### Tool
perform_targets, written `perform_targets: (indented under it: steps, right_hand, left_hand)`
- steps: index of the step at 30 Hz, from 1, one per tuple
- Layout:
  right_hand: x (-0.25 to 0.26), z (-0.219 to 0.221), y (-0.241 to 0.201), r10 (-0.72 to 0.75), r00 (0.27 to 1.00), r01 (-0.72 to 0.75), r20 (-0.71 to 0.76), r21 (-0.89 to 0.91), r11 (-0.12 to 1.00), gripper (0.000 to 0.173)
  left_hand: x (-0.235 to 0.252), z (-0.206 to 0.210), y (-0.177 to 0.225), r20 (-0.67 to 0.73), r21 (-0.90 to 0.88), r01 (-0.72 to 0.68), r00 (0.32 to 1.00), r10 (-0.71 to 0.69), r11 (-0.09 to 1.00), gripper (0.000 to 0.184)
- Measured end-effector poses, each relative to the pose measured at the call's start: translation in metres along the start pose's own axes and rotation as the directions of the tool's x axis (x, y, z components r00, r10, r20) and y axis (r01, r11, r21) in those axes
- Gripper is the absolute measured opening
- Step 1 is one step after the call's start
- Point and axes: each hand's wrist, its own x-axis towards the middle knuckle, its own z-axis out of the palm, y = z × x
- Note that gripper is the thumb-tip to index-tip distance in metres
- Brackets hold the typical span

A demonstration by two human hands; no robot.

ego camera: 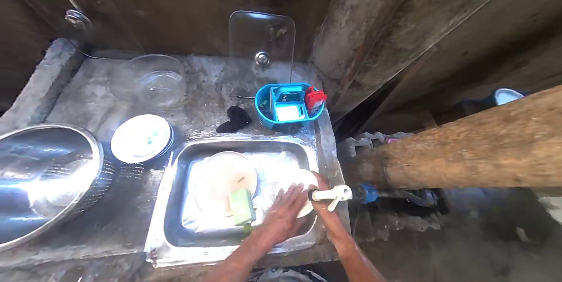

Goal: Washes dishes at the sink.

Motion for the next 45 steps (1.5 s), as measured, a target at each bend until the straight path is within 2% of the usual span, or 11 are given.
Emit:
perform_targets:
  steps: [2, 4, 6, 8, 14, 19, 26, 29, 33, 38, 45]
  right_hand:
    - [0.006, -0.006, -0.001, 0.053, 0.998, -0.062, 0.044, 0.216, 0.974, 0.046]
    - [0.012, -0.010, 0.002, 0.055, 0.996, -0.076, 0.073, 0.331, 0.941, 0.041]
    - [0.020, -0.008, 0.012, -0.024, 0.997, 0.006, 0.077, 0.224, 0.975, 0.038]
    - [0.021, -0.008, 0.019, -0.187, 0.981, 0.186, 0.056, 0.027, 0.982, 0.037]
    - [0.015, -0.001, 0.028, -0.176, 0.984, 0.177, 0.024, -0.098, 0.979, 0.053]
    - [0.012, -0.006, 0.030, 0.049, 0.984, -0.092, 0.173, 0.249, 0.964, 0.058]
    - [-0.005, -0.004, 0.014, 0.229, 0.956, -0.281, 0.183, 0.351, 0.893, 0.039]
    - [-0.013, 0.005, 0.017, 0.291, 0.942, -0.336, 0.170, 0.474, 0.814, 0.031]
    - [-0.027, 0.025, 0.015, 0.273, 0.938, -0.346, 0.214, 0.626, 0.699, 0.024]
    - [-0.063, -0.011, 0.020, 0.239, 0.971, -0.210, 0.012, 0.523, 0.826, 0.031]
    - [-0.089, -0.059, 0.033, 0.146, 0.971, -0.076, -0.190, 0.336, 0.939, 0.030]
  left_hand:
    - [0.010, 0.025, -0.001, -0.307, -0.067, -0.041, 0.952, 0.018, 0.997, 0.051]
    - [0.013, 0.029, 0.004, -0.460, -0.298, -0.004, 0.877, -0.140, 0.955, 0.038]
    - [0.015, 0.022, 0.010, -0.438, -0.650, 0.087, 0.769, -0.466, 0.755, 0.035]
    - [0.023, 0.018, 0.006, -0.382, -0.871, 0.001, 0.626, -0.680, 0.491, 0.036]
    - [0.041, 0.023, -0.013, -0.181, -0.976, -0.187, 0.416, -0.891, 0.111, 0.046]
    - [0.045, 0.033, -0.017, -0.062, -0.991, -0.130, 0.423, -0.904, 0.007, 0.054]
    - [0.037, 0.028, -0.026, -0.085, -0.958, 0.210, 0.442, -0.893, 0.195, 0.036]
    - [0.022, 0.003, -0.022, -0.065, -0.984, 0.106, 0.537, -0.841, 0.144, 0.033]
    - [0.021, -0.017, -0.046, -0.014, -0.999, -0.044, 0.474, -0.880, -0.008, 0.049]
    - [0.065, -0.002, -0.058, 0.187, -0.967, -0.023, 0.607, -0.772, -0.252, 0.049]
    - [0.139, 0.004, -0.007, 0.093, -0.917, -0.188, 0.757, -0.647, -0.352, 0.042]
